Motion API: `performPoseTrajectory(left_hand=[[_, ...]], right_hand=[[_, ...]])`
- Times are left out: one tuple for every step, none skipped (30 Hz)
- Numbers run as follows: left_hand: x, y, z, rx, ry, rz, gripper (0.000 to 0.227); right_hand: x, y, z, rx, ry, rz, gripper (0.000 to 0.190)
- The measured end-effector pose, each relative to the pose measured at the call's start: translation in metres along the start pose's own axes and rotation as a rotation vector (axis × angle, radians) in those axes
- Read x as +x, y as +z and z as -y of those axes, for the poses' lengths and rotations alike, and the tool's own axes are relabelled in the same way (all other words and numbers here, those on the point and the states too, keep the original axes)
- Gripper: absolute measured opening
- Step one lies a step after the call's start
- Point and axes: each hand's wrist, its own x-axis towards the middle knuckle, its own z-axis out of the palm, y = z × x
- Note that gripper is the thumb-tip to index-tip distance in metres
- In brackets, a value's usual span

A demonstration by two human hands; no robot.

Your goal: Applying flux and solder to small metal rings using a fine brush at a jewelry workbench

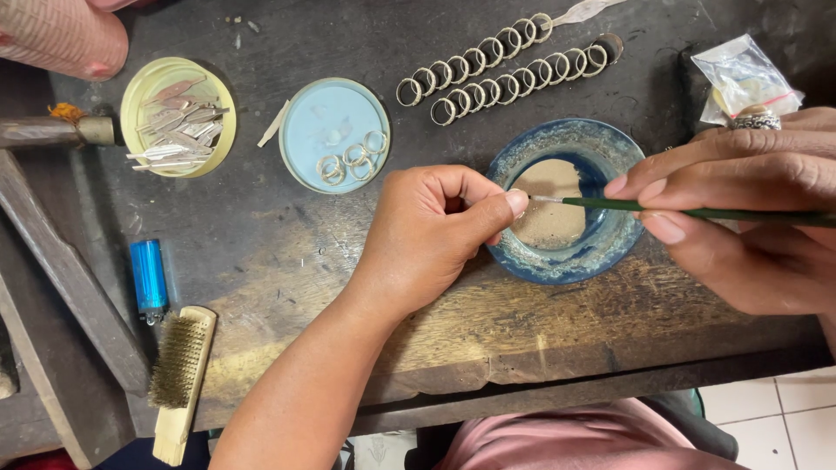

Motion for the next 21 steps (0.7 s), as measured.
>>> performPoseTrajectory(left_hand=[[0.000,0.000,0.000,0.000,0.000,0.000,0.019],[0.000,0.000,0.000,0.002,0.003,-0.001,0.019],[0.000,0.000,0.000,0.004,0.007,-0.002,0.019],[0.000,0.000,-0.001,0.004,0.006,-0.002,0.019],[-0.001,0.000,-0.001,-0.003,-0.001,-0.001,0.018],[-0.001,0.000,-0.002,-0.010,-0.009,0.000,0.018],[-0.001,0.000,-0.001,-0.009,-0.009,0.002,0.018],[-0.001,0.000,-0.001,-0.014,-0.010,0.002,0.019],[0.000,0.000,-0.001,-0.019,-0.011,0.003,0.019],[-0.001,0.000,-0.002,-0.019,-0.009,0.011,0.019],[-0.001,0.000,-0.004,-0.010,-0.038,0.009,0.020],[-0.001,0.000,-0.006,0.000,-0.067,0.008,0.021],[-0.001,-0.001,-0.006,0.000,-0.066,0.016,0.021],[-0.001,-0.001,-0.004,-0.022,-0.046,0.031,0.017],[0.000,-0.001,-0.003,-0.044,-0.026,0.046,0.014],[0.000,-0.001,-0.004,-0.044,-0.025,0.051,0.014],[-0.001,-0.001,-0.005,-0.078,-0.081,0.065,0.013],[-0.001,-0.001,-0.006,-0.113,-0.138,0.076,0.012],[-0.001,-0.001,-0.005,-0.113,-0.139,0.079,0.012],[-0.001,-0.002,-0.004,-0.146,-0.123,0.101,0.013],[-0.001,-0.002,-0.004,-0.179,-0.107,0.123,0.015]], right_hand=[[0.000,0.000,-0.001,0.000,0.000,0.000,0.009],[0.001,-0.001,-0.002,0.004,-0.018,0.007,0.009],[0.001,-0.001,-0.003,0.008,-0.037,0.015,0.008],[0.000,-0.002,-0.003,0.009,-0.036,0.015,0.008],[-0.002,-0.002,-0.004,0.022,0.006,0.029,0.008],[-0.003,-0.003,-0.005,0.035,0.048,0.043,0.009],[-0.004,-0.002,-0.006,0.035,0.050,0.042,0.009],[-0.005,-0.002,-0.006,0.117,0.126,0.005,0.009],[-0.007,-0.002,-0.007,0.199,0.203,-0.032,0.011],[-0.004,-0.002,-0.008,0.194,0.208,-0.035,0.011],[-0.001,-0.003,-0.009,0.138,0.210,-0.072,0.013],[0.001,-0.003,-0.010,0.082,0.213,-0.108,0.016],[0.003,-0.005,-0.011,0.078,0.219,-0.110,0.016],[0.005,-0.006,-0.012,0.075,0.347,-0.105,0.012],[0.007,-0.007,-0.013,0.072,0.476,-0.101,0.011],[0.007,-0.007,-0.015,0.070,0.479,-0.103,0.011],[0.006,-0.007,-0.016,0.089,0.467,-0.109,0.007],[0.006,-0.007,-0.018,0.109,0.454,-0.112,0.004],[0.005,-0.007,-0.019,0.108,0.456,-0.113,0.004],[0.005,-0.007,-0.020,0.075,0.439,-0.104,0.004],[0.005,-0.006,-0.021,0.042,0.422,-0.094,0.004]])
